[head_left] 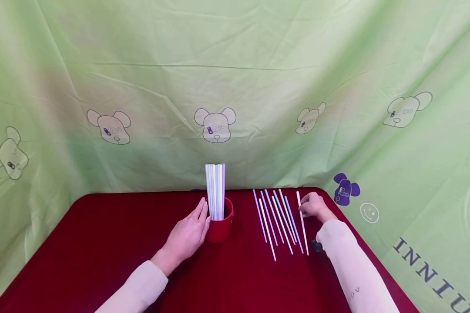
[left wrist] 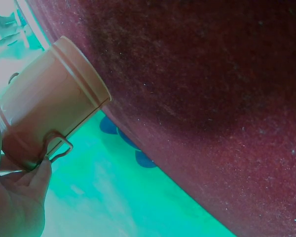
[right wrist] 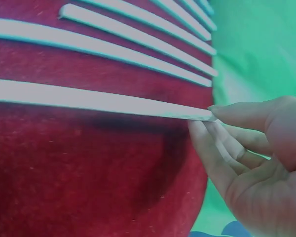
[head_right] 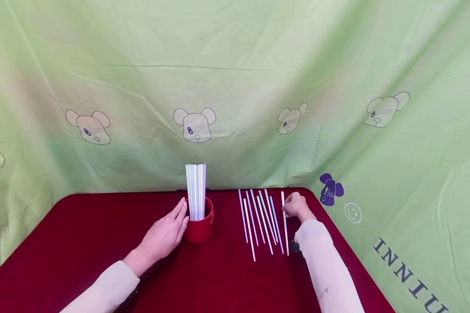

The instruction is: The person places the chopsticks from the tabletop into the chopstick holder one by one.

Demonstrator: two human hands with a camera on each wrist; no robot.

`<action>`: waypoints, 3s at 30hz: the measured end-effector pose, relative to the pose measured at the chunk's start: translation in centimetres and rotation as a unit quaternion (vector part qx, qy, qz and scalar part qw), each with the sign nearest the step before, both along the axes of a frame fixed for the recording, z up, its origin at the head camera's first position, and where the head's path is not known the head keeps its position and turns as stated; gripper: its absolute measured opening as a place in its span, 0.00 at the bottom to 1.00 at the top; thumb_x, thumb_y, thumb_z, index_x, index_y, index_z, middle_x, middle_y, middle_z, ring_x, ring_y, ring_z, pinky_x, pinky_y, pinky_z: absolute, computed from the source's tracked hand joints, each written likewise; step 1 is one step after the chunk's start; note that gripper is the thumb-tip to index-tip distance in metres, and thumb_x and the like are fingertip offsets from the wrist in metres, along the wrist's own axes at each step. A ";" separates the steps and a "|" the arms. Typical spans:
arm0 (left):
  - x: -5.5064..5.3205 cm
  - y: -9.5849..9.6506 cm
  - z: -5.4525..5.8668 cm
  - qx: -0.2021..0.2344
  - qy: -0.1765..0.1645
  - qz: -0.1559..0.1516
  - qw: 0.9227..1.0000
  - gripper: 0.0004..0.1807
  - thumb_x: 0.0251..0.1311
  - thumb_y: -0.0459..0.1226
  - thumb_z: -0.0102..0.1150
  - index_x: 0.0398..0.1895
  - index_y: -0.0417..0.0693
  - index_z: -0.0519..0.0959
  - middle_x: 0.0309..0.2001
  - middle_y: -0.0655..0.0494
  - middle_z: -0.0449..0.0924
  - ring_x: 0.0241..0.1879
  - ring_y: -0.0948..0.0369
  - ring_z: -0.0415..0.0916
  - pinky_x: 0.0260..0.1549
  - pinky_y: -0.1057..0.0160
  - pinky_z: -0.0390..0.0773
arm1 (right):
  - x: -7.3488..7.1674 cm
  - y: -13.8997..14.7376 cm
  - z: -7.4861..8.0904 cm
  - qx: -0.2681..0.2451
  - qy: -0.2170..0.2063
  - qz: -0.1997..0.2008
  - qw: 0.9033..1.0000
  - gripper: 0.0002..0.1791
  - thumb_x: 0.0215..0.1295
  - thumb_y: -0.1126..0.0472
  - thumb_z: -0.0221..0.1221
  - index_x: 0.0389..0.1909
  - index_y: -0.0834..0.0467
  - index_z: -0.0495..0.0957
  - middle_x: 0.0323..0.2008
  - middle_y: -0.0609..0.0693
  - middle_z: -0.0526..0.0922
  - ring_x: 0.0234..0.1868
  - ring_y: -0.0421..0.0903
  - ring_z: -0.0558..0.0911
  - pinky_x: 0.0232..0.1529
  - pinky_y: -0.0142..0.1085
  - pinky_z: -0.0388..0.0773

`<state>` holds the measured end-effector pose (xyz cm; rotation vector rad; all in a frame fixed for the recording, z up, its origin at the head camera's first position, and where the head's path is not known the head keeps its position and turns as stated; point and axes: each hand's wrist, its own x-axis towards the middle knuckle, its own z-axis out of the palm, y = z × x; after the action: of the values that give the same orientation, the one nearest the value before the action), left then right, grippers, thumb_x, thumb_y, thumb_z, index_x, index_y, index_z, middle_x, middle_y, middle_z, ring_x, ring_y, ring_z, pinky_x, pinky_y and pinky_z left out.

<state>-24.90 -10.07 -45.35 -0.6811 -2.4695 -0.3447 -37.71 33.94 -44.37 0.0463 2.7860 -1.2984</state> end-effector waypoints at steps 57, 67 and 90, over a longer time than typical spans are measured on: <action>0.1 0.2 0.2 -0.028 0.010 0.013 0.999 0.27 0.75 0.39 0.54 0.68 0.28 0.71 0.71 0.35 0.68 0.62 0.47 0.78 0.44 0.54 0.86 | 3.1 -21.7 8.3 -0.203 0.227 0.147 0.941 0.10 0.66 0.75 0.63 0.45 0.74 0.78 0.37 0.66 0.82 0.37 0.62 0.87 0.35 0.45 0.88; 0.1 0.3 0.3 -0.031 -0.001 0.012 0.999 0.28 0.76 0.40 0.53 0.69 0.28 0.70 0.72 0.35 0.67 0.62 0.48 0.78 0.44 0.54 0.86 | 2.6 -22.9 5.6 -0.147 0.198 0.160 0.956 0.07 0.66 0.73 0.64 0.42 0.71 0.80 0.33 0.61 0.84 0.35 0.60 0.88 0.34 0.40 0.88; 0.1 0.1 0.4 -0.034 0.002 0.013 0.999 0.28 0.75 0.40 0.54 0.70 0.29 0.70 0.72 0.35 0.68 0.63 0.48 0.78 0.46 0.54 0.86 | 2.0 -20.6 5.4 0.021 0.233 0.197 0.952 0.12 0.67 0.63 0.66 0.48 0.63 0.83 0.37 0.52 0.87 0.39 0.47 0.86 0.47 0.41 0.84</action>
<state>-24.76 -9.97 -44.97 -0.6755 -2.4930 -0.2494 -35.71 13.33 -38.93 -0.8768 2.9548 -1.2712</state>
